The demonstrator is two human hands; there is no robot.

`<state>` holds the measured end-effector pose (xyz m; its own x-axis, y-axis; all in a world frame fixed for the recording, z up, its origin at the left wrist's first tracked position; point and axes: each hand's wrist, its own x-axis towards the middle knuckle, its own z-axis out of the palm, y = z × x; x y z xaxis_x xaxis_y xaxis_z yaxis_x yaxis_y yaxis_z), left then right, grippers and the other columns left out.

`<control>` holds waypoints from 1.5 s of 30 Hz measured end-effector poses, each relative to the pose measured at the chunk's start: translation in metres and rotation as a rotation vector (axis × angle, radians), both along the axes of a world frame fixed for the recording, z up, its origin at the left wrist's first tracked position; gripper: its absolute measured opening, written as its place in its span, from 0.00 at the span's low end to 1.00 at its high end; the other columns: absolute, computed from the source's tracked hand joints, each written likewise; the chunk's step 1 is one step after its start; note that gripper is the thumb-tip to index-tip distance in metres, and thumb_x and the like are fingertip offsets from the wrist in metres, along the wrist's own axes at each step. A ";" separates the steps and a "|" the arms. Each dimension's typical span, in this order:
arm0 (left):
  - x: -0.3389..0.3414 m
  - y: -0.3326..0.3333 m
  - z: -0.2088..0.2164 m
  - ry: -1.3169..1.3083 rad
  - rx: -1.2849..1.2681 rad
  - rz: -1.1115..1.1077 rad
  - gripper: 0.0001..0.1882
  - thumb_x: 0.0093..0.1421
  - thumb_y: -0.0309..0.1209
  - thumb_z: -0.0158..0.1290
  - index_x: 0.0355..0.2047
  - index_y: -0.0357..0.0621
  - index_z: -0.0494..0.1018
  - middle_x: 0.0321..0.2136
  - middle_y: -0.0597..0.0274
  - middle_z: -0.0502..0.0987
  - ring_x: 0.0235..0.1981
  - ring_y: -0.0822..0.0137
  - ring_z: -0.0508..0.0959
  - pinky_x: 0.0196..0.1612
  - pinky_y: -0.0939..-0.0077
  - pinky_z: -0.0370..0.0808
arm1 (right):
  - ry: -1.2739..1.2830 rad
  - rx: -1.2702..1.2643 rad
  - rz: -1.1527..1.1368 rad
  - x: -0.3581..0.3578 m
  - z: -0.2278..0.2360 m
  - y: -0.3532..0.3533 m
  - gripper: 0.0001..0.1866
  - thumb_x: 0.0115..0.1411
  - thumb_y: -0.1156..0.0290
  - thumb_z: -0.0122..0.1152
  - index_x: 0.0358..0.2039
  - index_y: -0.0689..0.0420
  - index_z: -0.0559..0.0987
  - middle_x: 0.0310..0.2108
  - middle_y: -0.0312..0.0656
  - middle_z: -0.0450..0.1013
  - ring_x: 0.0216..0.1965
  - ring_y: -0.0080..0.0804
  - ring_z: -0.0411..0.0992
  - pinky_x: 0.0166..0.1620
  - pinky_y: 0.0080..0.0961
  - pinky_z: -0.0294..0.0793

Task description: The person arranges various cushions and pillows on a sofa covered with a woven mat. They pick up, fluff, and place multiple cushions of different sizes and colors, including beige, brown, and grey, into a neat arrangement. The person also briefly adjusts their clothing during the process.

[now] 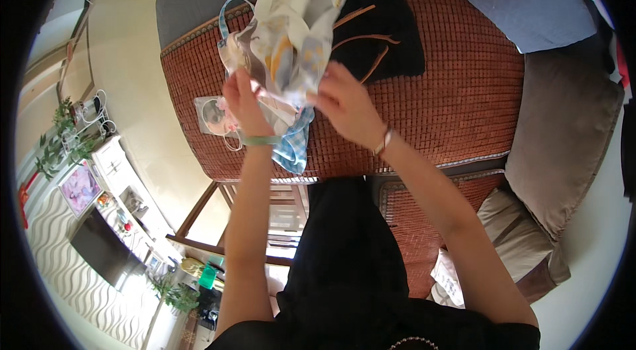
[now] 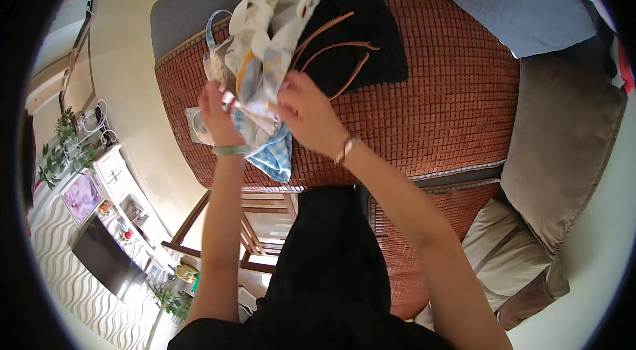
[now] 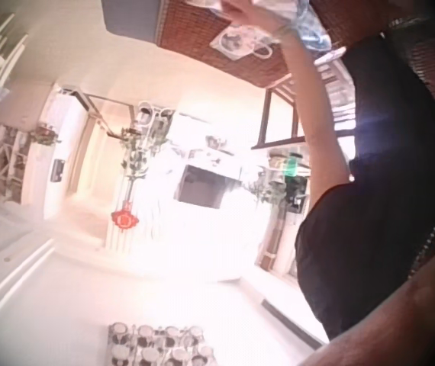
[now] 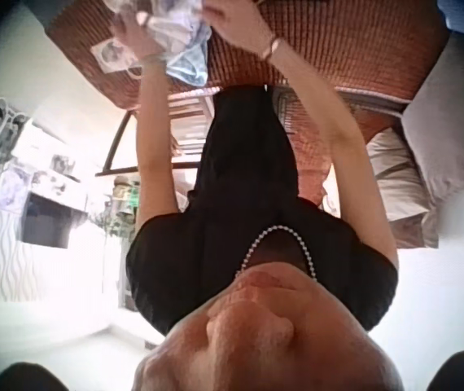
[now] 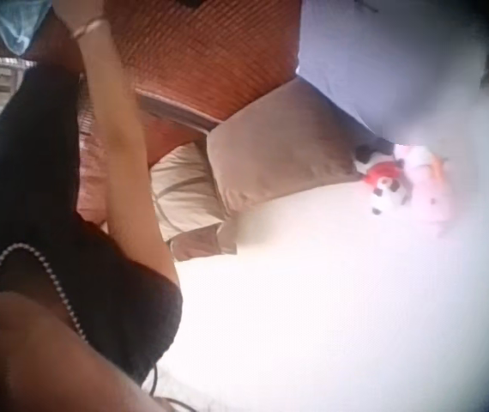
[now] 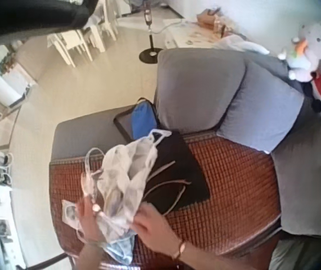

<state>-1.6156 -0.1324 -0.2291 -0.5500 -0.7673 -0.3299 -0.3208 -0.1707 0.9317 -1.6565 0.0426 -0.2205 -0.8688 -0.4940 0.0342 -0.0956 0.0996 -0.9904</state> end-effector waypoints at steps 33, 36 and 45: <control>0.044 0.116 0.279 0.377 0.235 -0.823 0.19 0.69 0.27 0.38 0.60 0.42 0.59 0.45 0.55 0.71 0.15 0.85 0.55 0.10 0.93 0.51 | 0.250 0.588 -0.441 0.060 0.046 0.158 0.26 0.49 0.61 0.68 0.48 0.51 0.72 0.50 0.44 0.68 0.49 0.41 0.66 0.49 0.39 0.64; 0.047 0.122 0.294 0.504 0.235 -0.844 0.20 0.67 0.31 0.44 0.59 0.42 0.62 0.36 0.59 0.69 0.16 0.81 0.58 0.15 0.89 0.58 | 0.397 0.628 -0.389 0.032 0.044 0.145 0.30 0.48 0.57 0.68 0.53 0.48 0.71 0.48 0.43 0.70 0.49 0.40 0.67 0.52 0.42 0.60; 0.064 0.092 0.317 0.408 0.267 -0.569 0.18 0.69 0.32 0.42 0.57 0.43 0.59 0.46 0.55 0.70 0.12 0.84 0.52 0.10 0.95 0.52 | 0.048 0.536 -0.275 0.015 0.038 0.138 0.12 0.60 0.59 0.53 0.33 0.52 0.78 0.25 0.48 0.75 0.29 0.51 0.74 0.30 0.43 0.72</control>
